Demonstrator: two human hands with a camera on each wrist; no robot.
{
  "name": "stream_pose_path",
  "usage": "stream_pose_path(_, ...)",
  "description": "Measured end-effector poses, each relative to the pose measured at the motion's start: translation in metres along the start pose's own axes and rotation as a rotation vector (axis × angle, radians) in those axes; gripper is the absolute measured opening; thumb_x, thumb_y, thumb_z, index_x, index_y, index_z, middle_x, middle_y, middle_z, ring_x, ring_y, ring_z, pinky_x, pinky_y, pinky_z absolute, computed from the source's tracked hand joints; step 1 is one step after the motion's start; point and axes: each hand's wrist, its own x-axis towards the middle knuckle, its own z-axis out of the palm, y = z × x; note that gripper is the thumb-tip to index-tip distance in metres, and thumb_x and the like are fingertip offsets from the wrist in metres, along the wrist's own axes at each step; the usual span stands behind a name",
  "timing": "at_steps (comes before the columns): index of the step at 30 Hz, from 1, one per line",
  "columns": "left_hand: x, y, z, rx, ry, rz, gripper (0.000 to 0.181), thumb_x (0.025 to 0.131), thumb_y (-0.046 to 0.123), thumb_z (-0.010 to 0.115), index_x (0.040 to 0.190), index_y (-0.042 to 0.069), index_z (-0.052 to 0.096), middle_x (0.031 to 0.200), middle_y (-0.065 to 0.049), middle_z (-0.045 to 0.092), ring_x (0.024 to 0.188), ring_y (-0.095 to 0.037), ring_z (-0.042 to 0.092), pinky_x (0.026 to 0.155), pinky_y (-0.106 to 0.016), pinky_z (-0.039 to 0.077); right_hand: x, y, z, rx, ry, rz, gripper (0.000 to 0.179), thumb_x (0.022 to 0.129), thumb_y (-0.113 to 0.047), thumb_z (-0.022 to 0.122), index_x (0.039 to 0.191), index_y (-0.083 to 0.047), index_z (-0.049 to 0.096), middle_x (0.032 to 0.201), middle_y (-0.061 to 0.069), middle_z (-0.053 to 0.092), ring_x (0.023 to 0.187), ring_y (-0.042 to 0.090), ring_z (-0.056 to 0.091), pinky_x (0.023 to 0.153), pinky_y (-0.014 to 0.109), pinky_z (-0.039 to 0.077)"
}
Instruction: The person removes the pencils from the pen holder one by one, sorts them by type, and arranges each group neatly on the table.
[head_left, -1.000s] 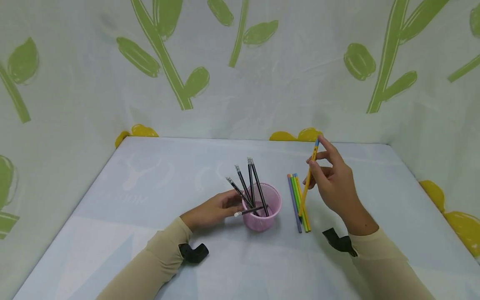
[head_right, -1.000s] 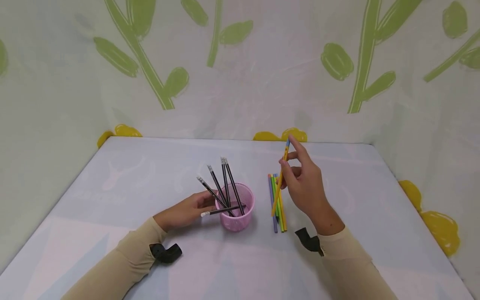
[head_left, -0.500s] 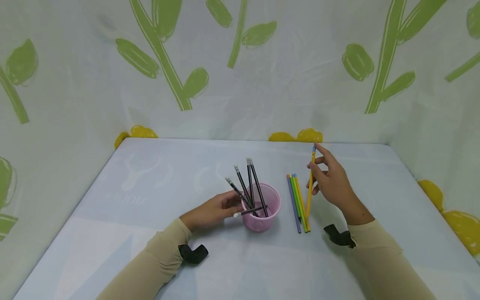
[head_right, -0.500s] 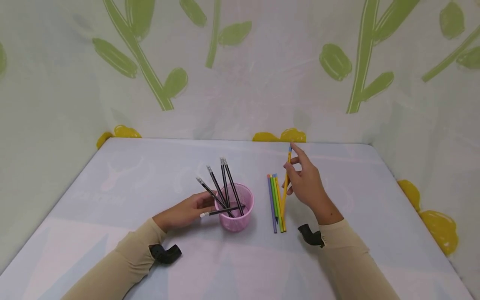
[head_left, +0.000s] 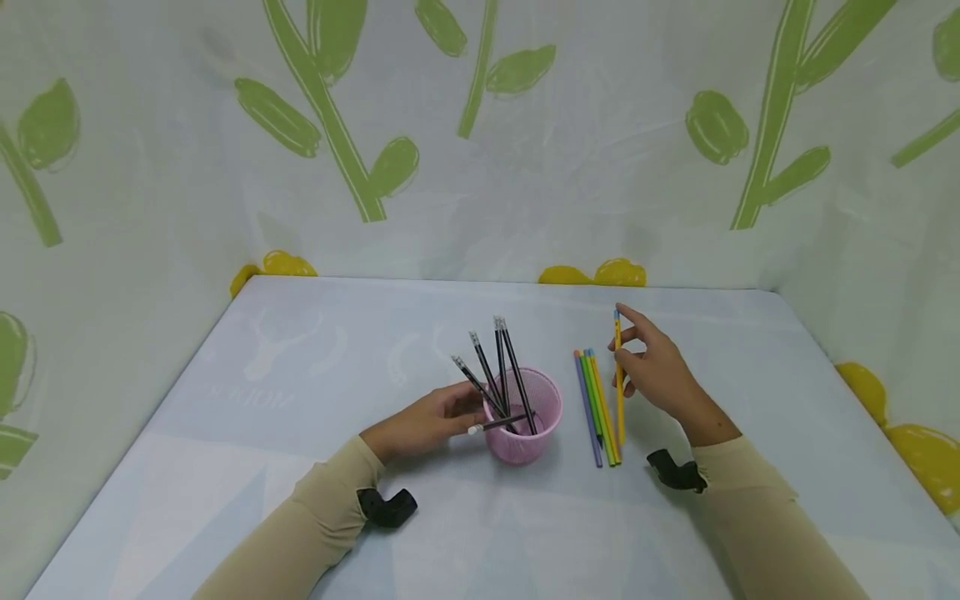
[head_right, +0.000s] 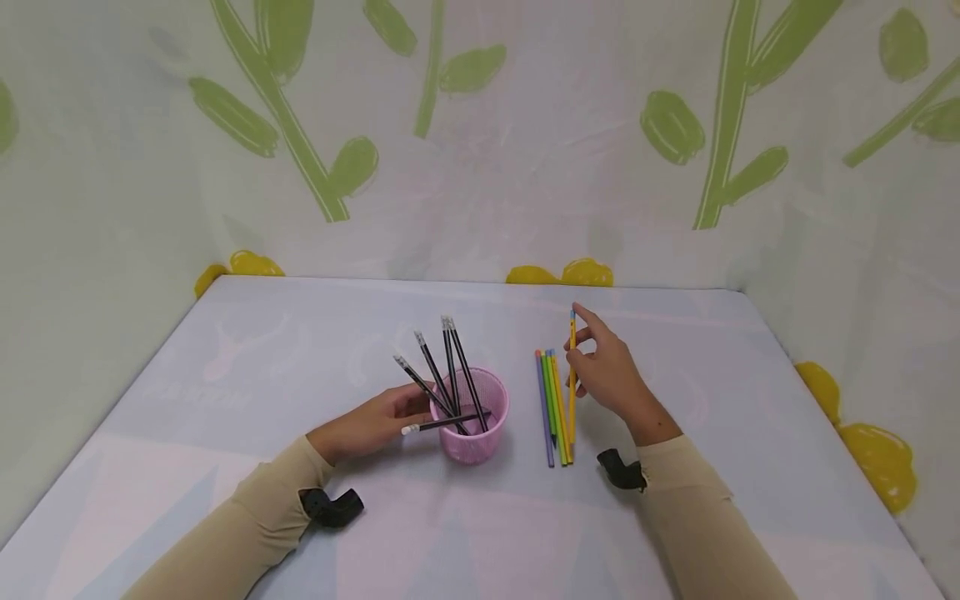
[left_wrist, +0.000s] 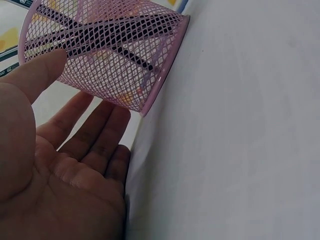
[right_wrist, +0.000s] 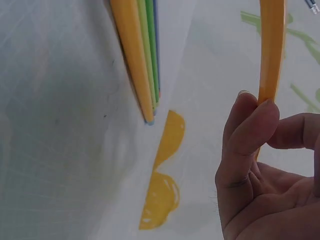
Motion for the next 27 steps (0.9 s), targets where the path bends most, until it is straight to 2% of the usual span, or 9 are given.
stream_pose_path(6, 0.001, -0.001, 0.000, -0.008, 0.007, 0.001, 0.040, 0.103, 0.025, 0.057, 0.139, 0.008, 0.051, 0.138, -0.010, 0.060, 0.134, -0.024, 0.053, 0.097, -0.029, 0.048, 0.006, 0.006, 0.001, -0.055, -0.029, 0.046, 0.073, 0.099, -0.008, 0.047, 0.162, -0.022, 0.011, 0.129, 0.022, 0.050, 0.066, 0.022, 0.065, 0.056, 0.032, 0.058)
stream_pose_path(13, 0.000, -0.002, 0.001, -0.003, 0.005, -0.010, 0.041, 0.103, 0.025, 0.057, 0.140, 0.009, 0.051, 0.139, -0.009, 0.059, 0.135, -0.024, 0.052, 0.100, -0.030, 0.048, 0.009, 0.011, 0.004, -0.128, -0.077, 0.096, 0.077, 0.097, -0.007, 0.051, 0.162, -0.016, 0.011, 0.132, 0.022, 0.050, 0.065, 0.021, 0.062, 0.060, 0.032, 0.058)
stream_pose_path(23, 0.001, -0.002, 0.001, -0.005, -0.005, 0.015, 0.042, 0.103, 0.023, 0.057, 0.140, 0.005, 0.049, 0.141, -0.014, 0.058, 0.136, -0.028, 0.051, 0.101, -0.029, 0.047, 0.011, 0.020, 0.004, -0.184, -0.122, 0.116, 0.077, 0.096, -0.009, 0.050, 0.162, -0.012, 0.010, 0.140, 0.025, 0.046, 0.065, 0.019, 0.064, 0.064, 0.033, 0.058)
stream_pose_path(27, 0.001, -0.003, 0.001, -0.017, -0.006, 0.018, 0.043, 0.103, 0.023, 0.057, 0.142, 0.006, 0.048, 0.143, -0.012, 0.057, 0.139, -0.027, 0.049, 0.104, -0.028, 0.046, 0.012, 0.022, 0.004, -0.199, -0.146, 0.117, 0.075, 0.097, -0.011, 0.051, 0.161, -0.011, 0.012, 0.142, 0.026, 0.046, 0.065, 0.018, 0.065, 0.064, 0.033, 0.057)
